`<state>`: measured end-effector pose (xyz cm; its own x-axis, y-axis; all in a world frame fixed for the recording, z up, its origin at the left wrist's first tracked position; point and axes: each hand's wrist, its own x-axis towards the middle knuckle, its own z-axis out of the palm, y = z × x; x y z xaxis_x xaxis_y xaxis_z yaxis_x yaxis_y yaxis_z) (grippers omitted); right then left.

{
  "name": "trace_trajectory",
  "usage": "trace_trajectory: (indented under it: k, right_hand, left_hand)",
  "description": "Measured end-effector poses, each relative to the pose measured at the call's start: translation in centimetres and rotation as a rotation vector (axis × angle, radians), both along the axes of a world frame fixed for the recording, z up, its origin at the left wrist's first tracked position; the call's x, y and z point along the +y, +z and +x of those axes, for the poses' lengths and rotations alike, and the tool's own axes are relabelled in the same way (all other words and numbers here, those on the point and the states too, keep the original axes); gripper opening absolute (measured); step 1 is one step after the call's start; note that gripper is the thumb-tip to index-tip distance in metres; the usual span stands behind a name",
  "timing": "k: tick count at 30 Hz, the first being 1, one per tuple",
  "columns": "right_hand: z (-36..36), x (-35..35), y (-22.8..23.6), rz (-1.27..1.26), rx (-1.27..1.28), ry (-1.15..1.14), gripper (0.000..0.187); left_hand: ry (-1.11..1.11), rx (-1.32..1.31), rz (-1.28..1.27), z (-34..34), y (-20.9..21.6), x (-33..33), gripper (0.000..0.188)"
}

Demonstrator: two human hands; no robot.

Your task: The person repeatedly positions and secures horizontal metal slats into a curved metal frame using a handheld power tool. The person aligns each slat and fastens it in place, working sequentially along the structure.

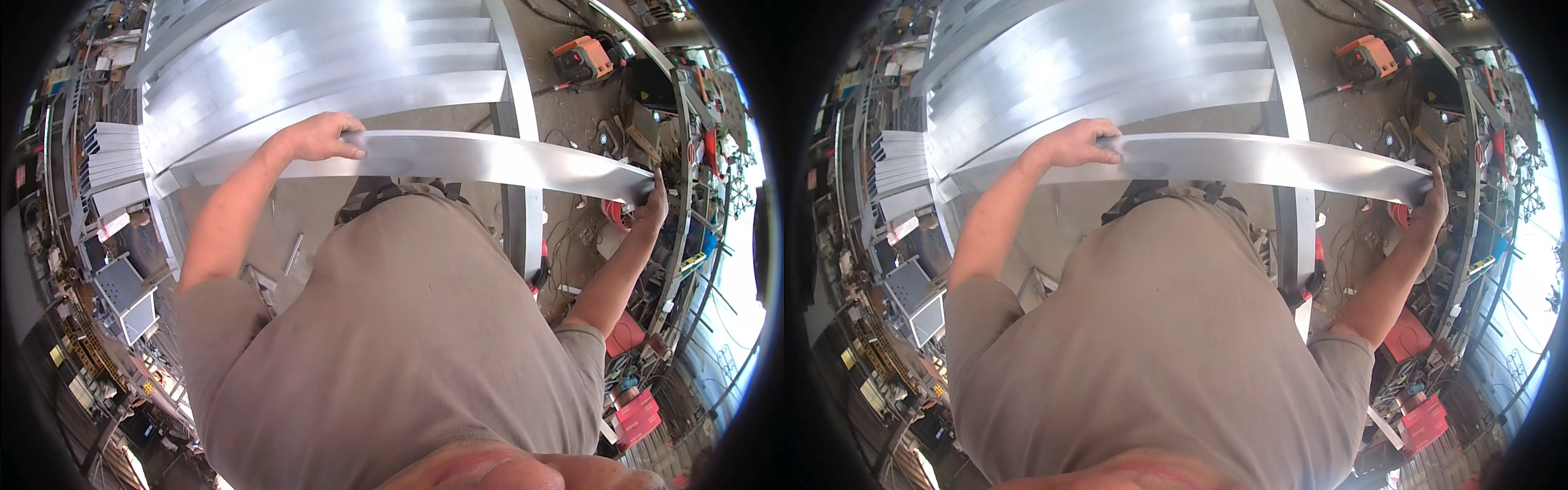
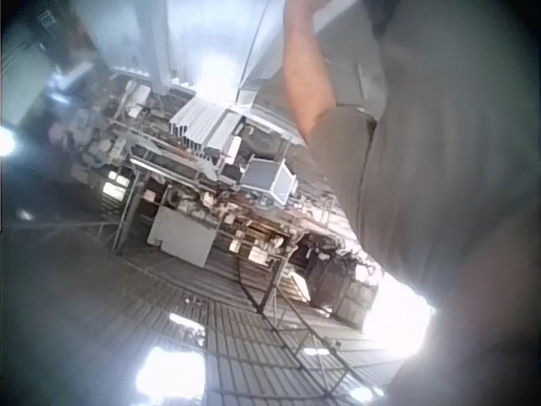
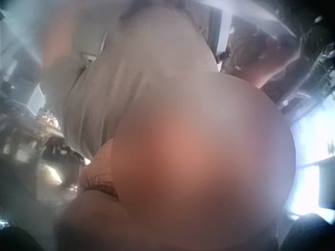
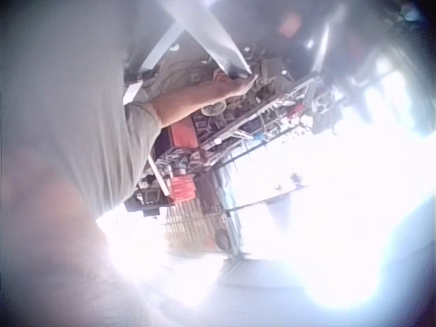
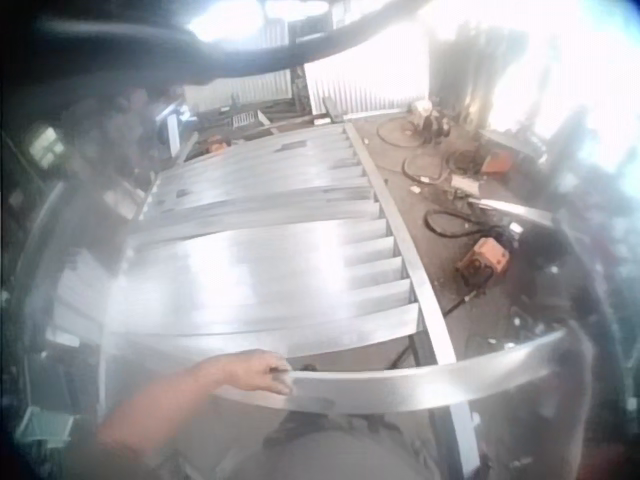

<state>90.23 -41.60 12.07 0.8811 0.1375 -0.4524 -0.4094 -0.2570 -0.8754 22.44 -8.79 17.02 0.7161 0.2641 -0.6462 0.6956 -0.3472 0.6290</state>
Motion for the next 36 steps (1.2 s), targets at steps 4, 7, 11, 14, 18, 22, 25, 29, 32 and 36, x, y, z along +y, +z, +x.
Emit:
trace_trajectory:
  k: [4,7,11,14,18,22,25,29,32,36]
  right_hand:
    - [1.2,1.3,-0.8,-0.069,0.1,0.057,0.052]
    - [1.8,2.8,-0.8,-0.039,0.147,0.067,0.062]
    - [2.1,4.1,-0.9,-0.009,0.12,0.075,0.057]
    - [2.8,4.5,-1.1,0.091,0.094,0.111,0.032]
    - [3.8,4.1,-2.0,0.283,0.203,0.089,0.02]
    - [3.1,4.0,-4.0,0.397,-0.067,0.324,0.027]
    - [1.2,3.9,-4.8,0.144,-0.818,0.491,0.025]
    - [-2.4,5.1,-2.9,0.826,0.094,0.414,0.027]
    - [-7.8,6.3,-2.7,0.874,0.213,0.491,0.033]
    - [-14.1,6.1,-3.4,-0.237,-0.752,0.921,0.037]
  left_hand:
    - [0.097,-0.02,-0.103,-0.9,-0.1,0.3,0.047]
    - [0.085,0.015,-0.032,-1.2,0.7,0.6,0.049]
    - [0.051,-0.003,-0.012,-1.6,2.5,1.0,0.053]
    - [0.105,0.001,0.014,-2.2,3.4,0.8,0.053]
    - [0.027,-0.019,-0.055,-3.1,3.0,-0.1,0.057]
    - [-0.02,0.152,-0.256,-3.6,0.8,-4.6,0.07]
    - [0.001,0.149,-0.344,-4.1,-1.0,-7.9,0.081]
    - [0.071,0.142,-0.273,-6.5,-1.8,-8.8,0.1]
    - [0.155,0.146,-0.039,-8.9,-1.6,-8.6,0.107]
    - [0.208,0.268,0.403,-12.2,-2.5,-8.1,0.107]
